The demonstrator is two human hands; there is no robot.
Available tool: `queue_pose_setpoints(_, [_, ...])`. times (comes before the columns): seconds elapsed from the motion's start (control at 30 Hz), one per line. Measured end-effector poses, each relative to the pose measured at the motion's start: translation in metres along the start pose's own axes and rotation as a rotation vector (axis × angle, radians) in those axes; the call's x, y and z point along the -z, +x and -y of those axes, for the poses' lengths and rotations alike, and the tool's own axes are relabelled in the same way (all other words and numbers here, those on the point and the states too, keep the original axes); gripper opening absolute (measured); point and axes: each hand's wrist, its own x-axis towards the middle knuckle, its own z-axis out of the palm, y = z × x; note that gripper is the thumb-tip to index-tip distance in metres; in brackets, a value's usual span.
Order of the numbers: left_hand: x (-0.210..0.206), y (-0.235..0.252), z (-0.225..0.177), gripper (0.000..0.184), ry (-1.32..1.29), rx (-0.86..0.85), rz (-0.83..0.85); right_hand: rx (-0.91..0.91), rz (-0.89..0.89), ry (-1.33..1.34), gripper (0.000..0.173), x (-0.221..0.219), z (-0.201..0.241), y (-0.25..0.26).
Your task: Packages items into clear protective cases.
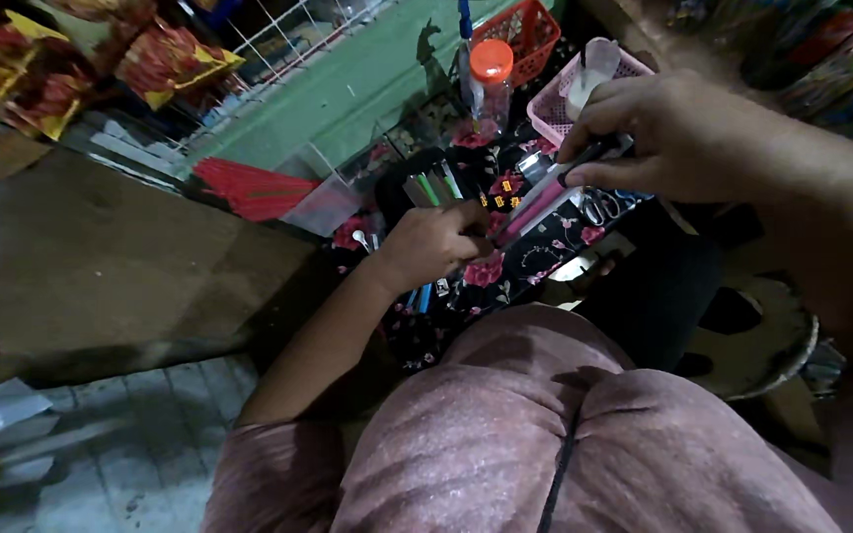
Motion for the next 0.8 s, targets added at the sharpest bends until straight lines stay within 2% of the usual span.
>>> queue_pose_setpoints(0.13, [0.001, 0.003, 0.004, 0.014, -0.115, 0.085, 0.016, 0.08, 0.05, 0.016, 0.015, 0.006, 0.002, 0.0])
queue_pose_setpoints(0.27, [-0.001, 0.005, 0.014, 0.016, -0.216, 0.082, 0.002, 0.247, 0.053, 0.007, 0.014, 0.005, -0.002, 0.002])
queue_pose_setpoints(0.4, [-0.005, 0.004, 0.021, 0.017, -0.266, 0.041, -0.016, 0.287, 0.057, -0.022, 0.019, 0.007, -0.001, 0.01])
queue_pose_setpoints(0.5, [-0.007, 0.005, 0.022, 0.018, -0.25, 0.02, -0.031, 0.205, 0.075, -0.01, 0.02, 0.009, 0.005, 0.017])
queue_pose_setpoints(0.67, [-0.011, 0.006, 0.018, 0.014, -0.197, 0.009, -0.036, -0.058, 0.096, 0.008, 0.024, 0.01, 0.012, 0.032])
queue_pose_setpoints(0.73, [-0.014, 0.005, 0.019, 0.014, -0.198, 0.014, -0.035, -0.099, 0.087, 0.024, 0.023, 0.008, 0.01, 0.036])
queue_pose_setpoints(0.8, [-0.015, 0.004, 0.021, 0.015, -0.201, 0.016, -0.042, -0.066, 0.084, 0.033, 0.022, 0.004, 0.005, 0.038])
